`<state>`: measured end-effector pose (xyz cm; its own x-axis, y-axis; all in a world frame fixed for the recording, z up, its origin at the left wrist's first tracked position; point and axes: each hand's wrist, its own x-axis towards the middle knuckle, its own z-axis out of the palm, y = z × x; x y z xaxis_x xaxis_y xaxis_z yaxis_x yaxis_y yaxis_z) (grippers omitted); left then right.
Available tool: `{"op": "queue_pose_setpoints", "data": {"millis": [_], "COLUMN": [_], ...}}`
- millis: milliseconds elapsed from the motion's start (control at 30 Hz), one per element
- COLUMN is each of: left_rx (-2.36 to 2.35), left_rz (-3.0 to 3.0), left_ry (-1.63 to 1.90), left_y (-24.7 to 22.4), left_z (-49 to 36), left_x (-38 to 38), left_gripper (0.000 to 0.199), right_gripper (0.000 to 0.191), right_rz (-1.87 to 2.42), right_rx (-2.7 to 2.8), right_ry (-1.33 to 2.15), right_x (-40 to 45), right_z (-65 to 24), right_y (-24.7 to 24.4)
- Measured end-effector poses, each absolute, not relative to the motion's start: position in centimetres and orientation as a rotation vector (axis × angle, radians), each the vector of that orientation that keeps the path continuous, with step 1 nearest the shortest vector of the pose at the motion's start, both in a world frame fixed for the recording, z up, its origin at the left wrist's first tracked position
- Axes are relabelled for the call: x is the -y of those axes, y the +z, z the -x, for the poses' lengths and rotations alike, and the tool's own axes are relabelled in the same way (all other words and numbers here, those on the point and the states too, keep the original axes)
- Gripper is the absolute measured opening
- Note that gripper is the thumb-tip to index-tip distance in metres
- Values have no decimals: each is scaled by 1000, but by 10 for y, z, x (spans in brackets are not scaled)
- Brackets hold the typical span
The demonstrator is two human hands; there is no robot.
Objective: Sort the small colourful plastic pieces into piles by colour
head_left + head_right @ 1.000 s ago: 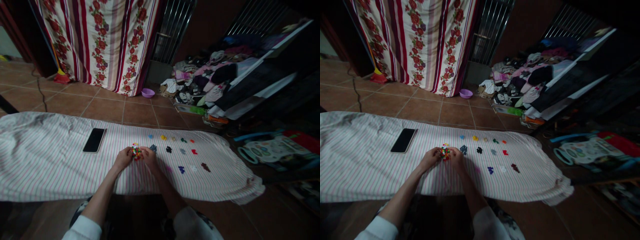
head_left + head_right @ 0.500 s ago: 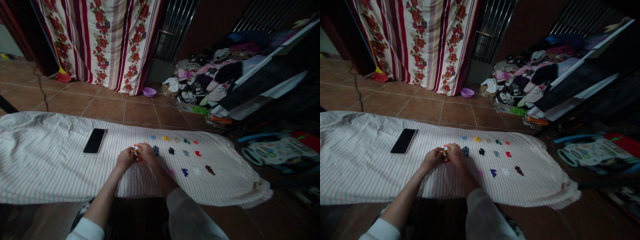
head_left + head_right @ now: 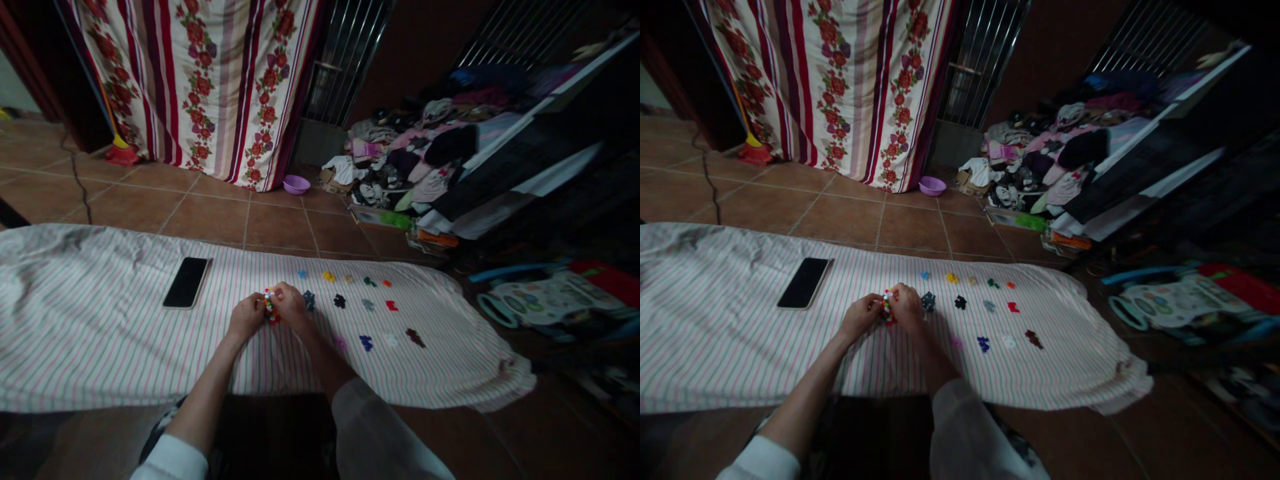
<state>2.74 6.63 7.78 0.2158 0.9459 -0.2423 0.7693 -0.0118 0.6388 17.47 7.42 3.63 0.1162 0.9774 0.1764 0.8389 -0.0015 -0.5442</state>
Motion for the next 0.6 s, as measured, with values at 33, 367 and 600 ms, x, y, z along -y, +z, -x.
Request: {"op": "queue_pose_setpoints", "data": {"millis": [33,367,600], "left_rx": [-1595,-1653,-1714], "left_rz": [-1820,-1895,-1943], "left_ry": [329,268,240], "left_y": [78,82,79], "left_z": [-27,-29,-29], "left_x": [-66,-64,-63], "left_gripper": [34,36,40], "right_gripper": [14,9,9], "right_rz": [1861,1830,1835], "right_rx": [1746,1655,1522], "right_ry": [342,331,318], "right_x": [-73,-44,-8], "right_z": [-175,-185,-222], "right_y": [36,43,51]}}
